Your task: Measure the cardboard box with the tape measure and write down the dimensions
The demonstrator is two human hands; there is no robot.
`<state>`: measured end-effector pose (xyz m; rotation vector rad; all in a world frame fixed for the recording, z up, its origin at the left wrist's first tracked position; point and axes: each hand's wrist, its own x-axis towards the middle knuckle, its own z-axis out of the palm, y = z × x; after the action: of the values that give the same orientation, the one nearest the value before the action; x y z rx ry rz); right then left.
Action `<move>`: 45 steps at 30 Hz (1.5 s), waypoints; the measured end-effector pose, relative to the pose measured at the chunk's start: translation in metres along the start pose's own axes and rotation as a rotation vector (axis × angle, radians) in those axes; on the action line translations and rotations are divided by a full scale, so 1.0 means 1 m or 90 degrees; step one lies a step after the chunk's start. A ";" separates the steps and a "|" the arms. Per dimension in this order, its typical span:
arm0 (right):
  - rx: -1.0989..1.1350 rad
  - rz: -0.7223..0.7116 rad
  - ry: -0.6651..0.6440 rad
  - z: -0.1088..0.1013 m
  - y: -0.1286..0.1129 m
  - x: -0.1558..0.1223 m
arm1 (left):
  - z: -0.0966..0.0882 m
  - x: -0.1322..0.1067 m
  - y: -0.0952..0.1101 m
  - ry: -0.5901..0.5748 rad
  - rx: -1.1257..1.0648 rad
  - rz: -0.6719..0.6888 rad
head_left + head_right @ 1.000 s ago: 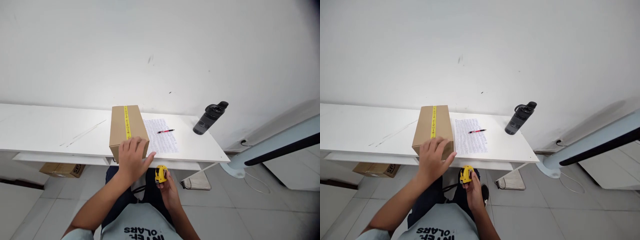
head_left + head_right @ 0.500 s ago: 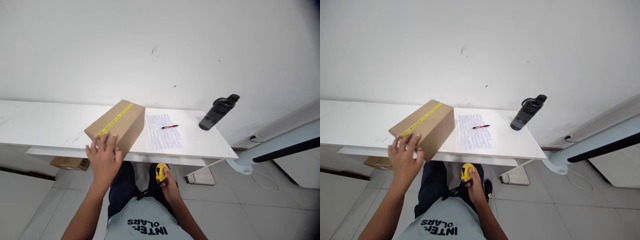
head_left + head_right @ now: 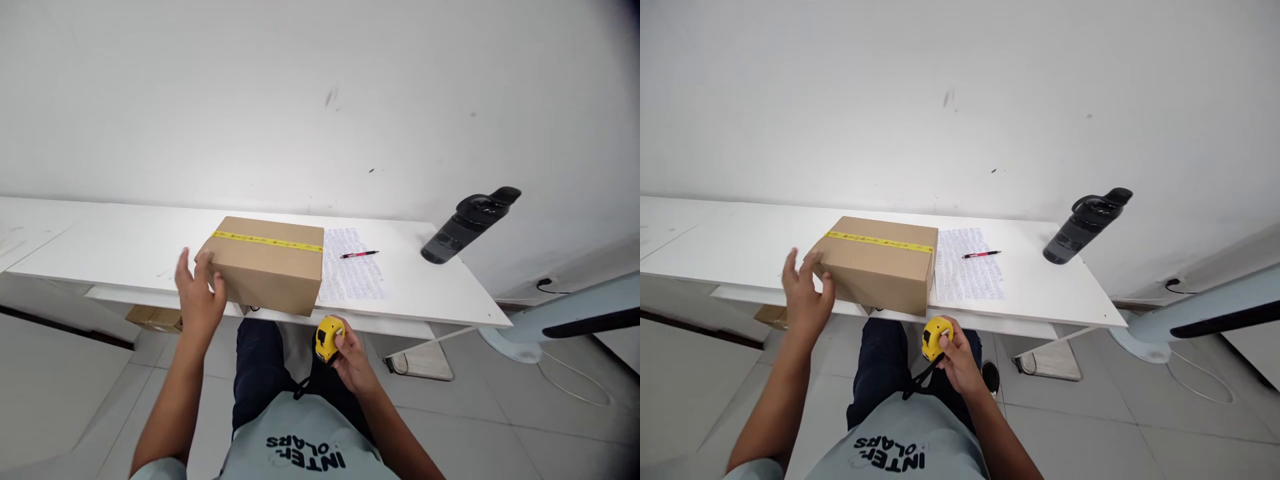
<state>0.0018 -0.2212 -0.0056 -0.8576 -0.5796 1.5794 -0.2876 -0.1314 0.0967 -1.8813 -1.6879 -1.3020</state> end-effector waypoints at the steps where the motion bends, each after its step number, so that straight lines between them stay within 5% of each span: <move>1: -0.005 -0.001 -0.033 0.005 -0.004 -0.001 | -0.002 -0.008 0.011 0.037 0.014 0.014; 3: -0.006 -0.003 -0.102 0.014 -0.010 -0.004 | -0.009 -0.027 0.036 0.049 -0.026 0.073; 6: 0.009 -0.013 -0.183 0.024 -0.013 -0.007 | -0.018 -0.057 0.068 -0.120 -0.196 0.319; 9: 0.003 -0.029 -0.238 0.029 -0.010 -0.008 | -0.019 -0.074 0.085 -0.157 -0.245 0.472; 16: -0.074 -0.068 -0.220 0.040 -0.012 -0.004 | -0.020 -0.060 0.065 -0.154 -0.201 0.549; 19: -0.118 -0.132 -0.137 0.040 -0.027 -0.006 | -0.020 -0.037 0.021 -0.044 -0.091 0.487; 22: -0.146 -0.252 -0.004 0.031 -0.048 -0.005 | -0.017 -0.010 -0.042 0.122 0.078 0.242; 25: -0.147 -0.362 0.102 0.018 -0.071 0.003 | -0.016 0.011 -0.091 0.144 0.071 -0.006; 27: -0.148 -0.407 0.137 0.014 -0.084 0.011 | -0.016 0.018 -0.104 0.135 0.035 -0.089; 32: -0.223 -0.466 0.181 0.020 -0.087 0.033 | -0.006 0.019 -0.090 0.120 -0.001 -0.080; 39: -0.372 -0.551 0.070 0.037 -0.061 0.055 | 0.012 0.034 -0.065 0.093 -0.039 0.011; 45: -0.406 -0.563 0.067 0.047 -0.062 0.057 | 0.007 0.041 -0.059 0.021 -0.112 -0.041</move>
<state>-0.0001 -0.1498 0.0588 -0.9439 -1.2154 0.5332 -0.3426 -0.0846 0.1048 -1.9021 -1.6786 -1.5446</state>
